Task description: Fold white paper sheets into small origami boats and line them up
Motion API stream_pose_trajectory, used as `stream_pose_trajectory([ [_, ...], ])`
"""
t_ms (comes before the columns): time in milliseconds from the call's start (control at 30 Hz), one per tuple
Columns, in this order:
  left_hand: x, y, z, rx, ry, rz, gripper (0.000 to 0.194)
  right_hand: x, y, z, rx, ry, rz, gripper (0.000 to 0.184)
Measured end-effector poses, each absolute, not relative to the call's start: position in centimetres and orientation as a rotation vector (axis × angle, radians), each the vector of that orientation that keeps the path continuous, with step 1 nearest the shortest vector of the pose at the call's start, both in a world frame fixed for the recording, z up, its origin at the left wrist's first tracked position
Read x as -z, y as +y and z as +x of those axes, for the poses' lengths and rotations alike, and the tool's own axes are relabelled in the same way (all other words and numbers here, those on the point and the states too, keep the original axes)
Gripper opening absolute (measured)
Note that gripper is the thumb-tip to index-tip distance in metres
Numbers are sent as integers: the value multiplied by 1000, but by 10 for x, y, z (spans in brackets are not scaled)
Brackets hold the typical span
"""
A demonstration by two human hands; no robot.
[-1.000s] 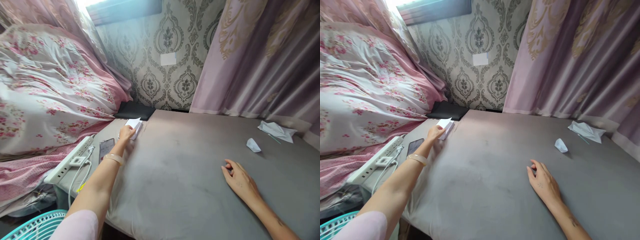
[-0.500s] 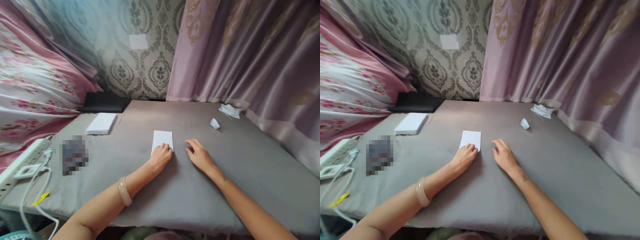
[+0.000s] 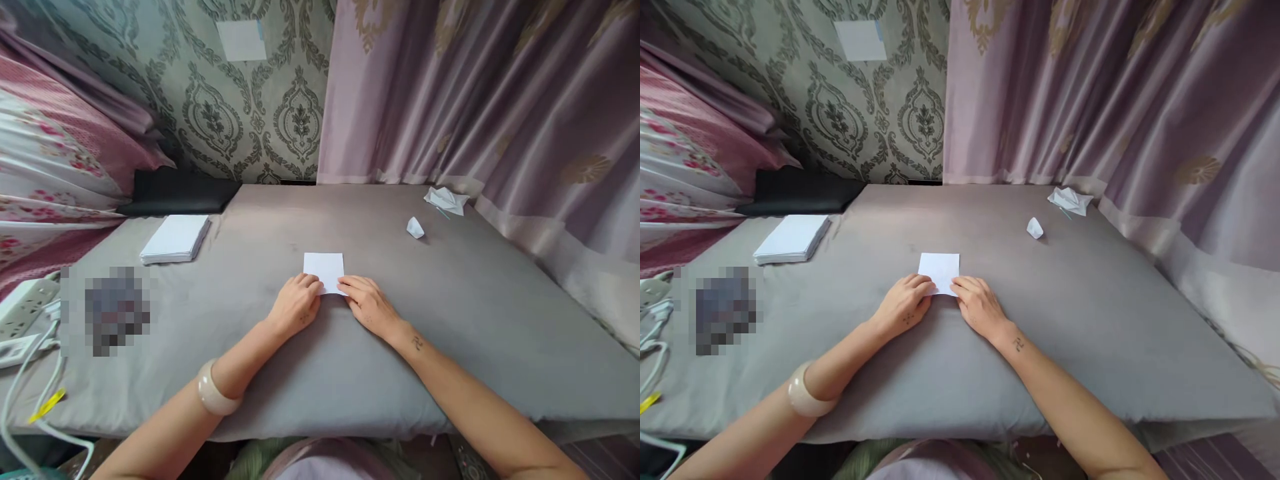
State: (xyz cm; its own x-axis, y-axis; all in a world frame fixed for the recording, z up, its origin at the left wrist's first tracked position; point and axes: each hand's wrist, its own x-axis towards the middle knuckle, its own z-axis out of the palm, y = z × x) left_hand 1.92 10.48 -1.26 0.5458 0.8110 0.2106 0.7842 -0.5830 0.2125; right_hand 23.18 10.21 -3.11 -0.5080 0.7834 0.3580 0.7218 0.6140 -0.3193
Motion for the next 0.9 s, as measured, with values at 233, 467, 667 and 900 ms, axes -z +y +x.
stream_pose_trajectory([
  [233, 20, 122, -9, -537, 1276, 2573, 29, 31, 104, 234, -101, -2356, -1197, 42],
  [467, 23, 121, -10, -527, 1261, 2664, 33, 29, 101, 232, -70, -2391, -1148, 41],
  [667, 8, 114, -10, -388, 1224, 2720, 31, 25, 94, 235, -126, -2395, -1129, 35],
  [900, 8, 120, -5, -523, 1456, 2302, 28, 5, 105, 236, -493, -2261, -1414, 18],
])
